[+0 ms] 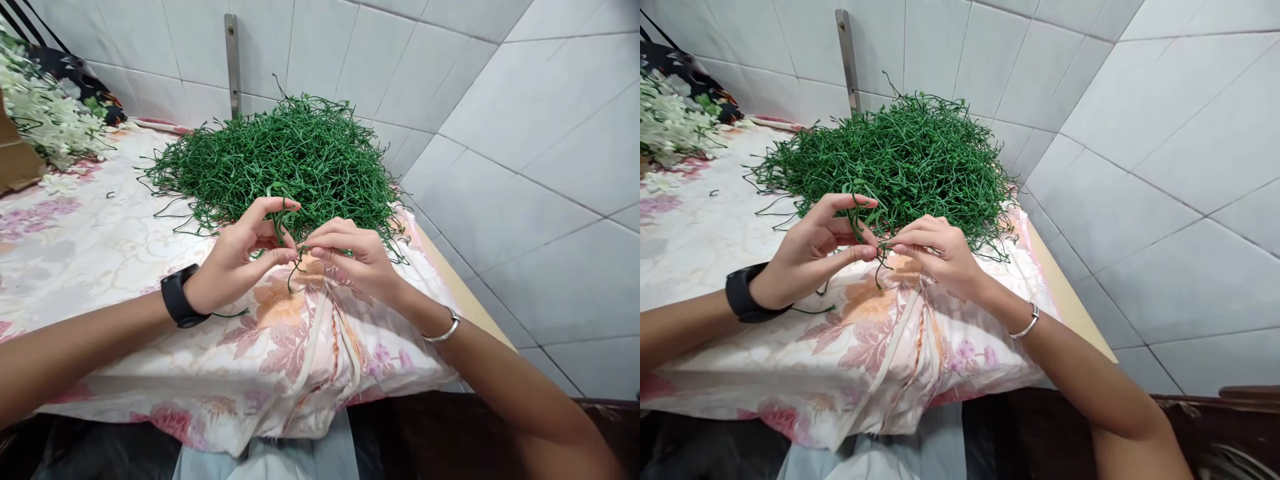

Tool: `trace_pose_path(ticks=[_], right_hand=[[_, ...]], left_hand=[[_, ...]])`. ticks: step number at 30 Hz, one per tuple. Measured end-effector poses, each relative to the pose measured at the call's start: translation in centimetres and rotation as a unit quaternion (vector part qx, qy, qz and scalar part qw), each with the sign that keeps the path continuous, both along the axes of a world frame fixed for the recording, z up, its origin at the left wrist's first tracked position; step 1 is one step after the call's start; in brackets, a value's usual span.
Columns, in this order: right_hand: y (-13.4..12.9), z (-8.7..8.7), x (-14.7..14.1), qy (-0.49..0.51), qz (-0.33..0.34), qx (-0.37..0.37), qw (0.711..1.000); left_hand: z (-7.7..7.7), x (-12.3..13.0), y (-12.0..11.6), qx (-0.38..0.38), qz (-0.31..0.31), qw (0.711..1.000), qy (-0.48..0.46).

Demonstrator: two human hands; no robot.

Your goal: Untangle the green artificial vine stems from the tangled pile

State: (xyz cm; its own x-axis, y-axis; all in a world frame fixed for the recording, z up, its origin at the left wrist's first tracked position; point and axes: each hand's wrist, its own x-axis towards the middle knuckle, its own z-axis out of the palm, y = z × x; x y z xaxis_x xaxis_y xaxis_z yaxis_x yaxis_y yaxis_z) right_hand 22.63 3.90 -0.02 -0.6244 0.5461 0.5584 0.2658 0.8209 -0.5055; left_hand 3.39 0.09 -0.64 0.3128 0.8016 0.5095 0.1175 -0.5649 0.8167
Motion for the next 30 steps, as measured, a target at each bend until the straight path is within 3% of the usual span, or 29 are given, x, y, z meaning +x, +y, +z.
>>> trace_pose_path(ticks=[10,20,22,24,27,30], right_hand=[[-0.9,0.3,-0.5,0.042,0.011,-0.257,0.965],[-0.8,0.0,-0.4,0.055,0.031,-0.378,0.924],[-0.6,0.0,-0.3,0.028,0.034,-0.351,0.935],[-0.5,-0.1,-0.2,-0.013,0.027,-0.279,0.96],[-0.5,-0.4,-0.2,-0.077,0.022,-0.095,0.992],[-0.5,-0.7,-0.3,-0.105,0.013,0.078,0.991]], left_hand=[[0.1,0.1,-0.4,0.029,0.016,0.994,0.106],[-0.2,0.0,-0.5,0.033,0.039,0.993,0.106],[-0.3,0.1,-0.5,0.036,0.037,0.993,0.107],[-0.5,0.1,-0.5,0.05,0.034,0.991,0.119],[-0.8,0.1,-0.5,0.097,0.046,0.982,0.155],[-1.0,0.2,-0.6,0.152,0.066,0.969,0.185]])
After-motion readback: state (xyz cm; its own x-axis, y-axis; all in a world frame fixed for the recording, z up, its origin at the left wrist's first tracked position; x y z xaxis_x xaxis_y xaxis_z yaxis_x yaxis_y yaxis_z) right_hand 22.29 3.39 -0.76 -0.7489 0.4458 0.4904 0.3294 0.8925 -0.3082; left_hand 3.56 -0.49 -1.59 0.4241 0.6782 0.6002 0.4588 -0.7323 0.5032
